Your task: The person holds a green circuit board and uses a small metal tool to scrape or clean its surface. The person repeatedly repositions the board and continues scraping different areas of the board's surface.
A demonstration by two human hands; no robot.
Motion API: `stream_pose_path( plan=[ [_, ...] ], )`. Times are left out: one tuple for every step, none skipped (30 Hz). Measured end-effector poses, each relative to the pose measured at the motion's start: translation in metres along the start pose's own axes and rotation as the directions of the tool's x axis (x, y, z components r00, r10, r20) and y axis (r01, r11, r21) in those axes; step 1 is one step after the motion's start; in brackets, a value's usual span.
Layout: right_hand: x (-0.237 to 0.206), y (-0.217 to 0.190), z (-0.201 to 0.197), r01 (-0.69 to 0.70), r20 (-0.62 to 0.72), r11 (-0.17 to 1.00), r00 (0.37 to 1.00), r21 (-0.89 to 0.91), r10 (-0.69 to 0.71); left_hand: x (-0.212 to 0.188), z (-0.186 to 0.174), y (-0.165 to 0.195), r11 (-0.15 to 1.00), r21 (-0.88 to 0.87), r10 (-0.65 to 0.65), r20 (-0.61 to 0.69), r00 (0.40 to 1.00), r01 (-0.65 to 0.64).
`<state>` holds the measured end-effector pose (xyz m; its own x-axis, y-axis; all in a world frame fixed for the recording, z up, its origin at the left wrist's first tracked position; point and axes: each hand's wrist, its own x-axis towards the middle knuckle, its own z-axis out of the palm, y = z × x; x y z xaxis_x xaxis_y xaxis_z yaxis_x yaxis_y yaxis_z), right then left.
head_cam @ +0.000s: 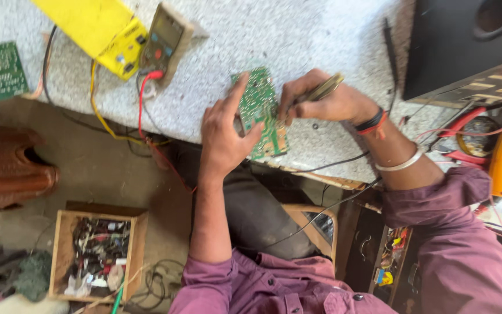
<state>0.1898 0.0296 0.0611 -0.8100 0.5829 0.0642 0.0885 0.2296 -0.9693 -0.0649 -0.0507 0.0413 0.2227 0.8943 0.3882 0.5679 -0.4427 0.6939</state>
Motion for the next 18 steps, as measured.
stream_pose_path(
  plan=[
    [-0.001,-0.001,0.000,0.010,0.005,1.000,1.000,0.014,-0.010,0.001,0.000,0.002,1.000,0.009,-0.013,0.012,1.000,0.013],
    [-0.002,-0.003,0.000,0.019,0.007,0.999,1.000,0.028,-0.020,0.002,0.000,0.004,1.000,0.017,-0.024,0.028,0.999,0.024],
    [-0.003,-0.003,0.000,0.021,0.010,0.999,1.000,0.037,-0.022,0.003,0.000,0.006,0.998,0.026,-0.050,0.050,0.998,0.048],
    [-0.003,-0.003,0.000,0.024,0.013,0.999,1.000,0.045,-0.024,0.004,-0.001,0.008,0.997,0.038,-0.075,0.070,0.995,0.073],
    [-0.003,-0.003,0.000,0.027,0.019,0.998,0.999,0.054,-0.028,0.005,-0.002,0.009,0.994,0.052,-0.102,0.090,0.991,0.098],
    [-0.004,-0.002,0.000,0.014,0.004,0.998,1.000,0.067,-0.014,0.006,-0.002,0.011,0.996,0.049,-0.084,0.091,0.992,0.079],
    [-0.004,-0.001,0.000,0.002,-0.011,0.997,1.000,0.081,-0.001,0.006,-0.003,0.012,0.997,0.048,-0.066,0.093,0.994,0.061],
    [-0.005,0.001,0.000,-0.010,-0.026,0.995,1.000,0.099,0.013,0.006,-0.003,0.013,0.998,0.046,-0.050,0.097,0.994,0.046],
    [-0.005,0.002,0.000,-0.005,-0.051,0.996,0.999,0.087,0.010,0.006,-0.003,0.014,0.998,0.050,-0.047,0.095,0.994,0.042],
    [-0.006,0.004,0.001,-0.003,-0.074,0.997,0.997,0.077,0.009,0.006,-0.002,0.014,0.998,0.052,-0.046,0.095,0.994,0.041],
    [-0.006,0.005,0.000,0.000,-0.095,0.998,0.995,0.063,0.006,0.006,0.000,0.014,0.998,0.054,-0.044,0.090,0.995,0.039],
    [-0.006,0.005,0.000,0.020,-0.117,0.996,0.993,0.091,-0.009,0.005,0.002,0.015,0.997,0.027,-0.069,0.067,0.995,0.067],
    [-0.007,0.005,0.000,0.040,-0.137,0.992,0.990,0.119,-0.024,0.005,0.004,0.015,0.995,-0.001,-0.097,0.044,0.994,0.097],
    [-0.006,0.005,0.000,0.063,-0.155,0.987,0.987,0.148,-0.040,0.004,0.005,0.015,0.991,-0.027,-0.128,0.021,0.992,0.129],
    [-0.005,0.005,0.000,0.058,-0.195,0.993,0.980,0.107,-0.036,0.004,0.005,0.015,0.993,-0.058,-0.107,-0.002,0.994,0.107],
    [-0.004,0.004,0.000,0.052,-0.236,0.996,0.971,0.066,-0.035,0.006,0.005,0.014,0.993,-0.089,-0.085,-0.026,0.996,0.082],
    [-0.004,0.002,0.001,0.042,-0.276,0.999,0.961,0.029,-0.032,0.006,0.004,0.014,0.991,-0.119,-0.067,-0.047,0.997,0.061],
    [-0.003,0.001,0.001,0.041,-0.301,0.999,0.953,0.002,-0.039,0.005,0.003,0.015,0.991,-0.121,-0.060,-0.026,0.998,0.056]
  ],
)
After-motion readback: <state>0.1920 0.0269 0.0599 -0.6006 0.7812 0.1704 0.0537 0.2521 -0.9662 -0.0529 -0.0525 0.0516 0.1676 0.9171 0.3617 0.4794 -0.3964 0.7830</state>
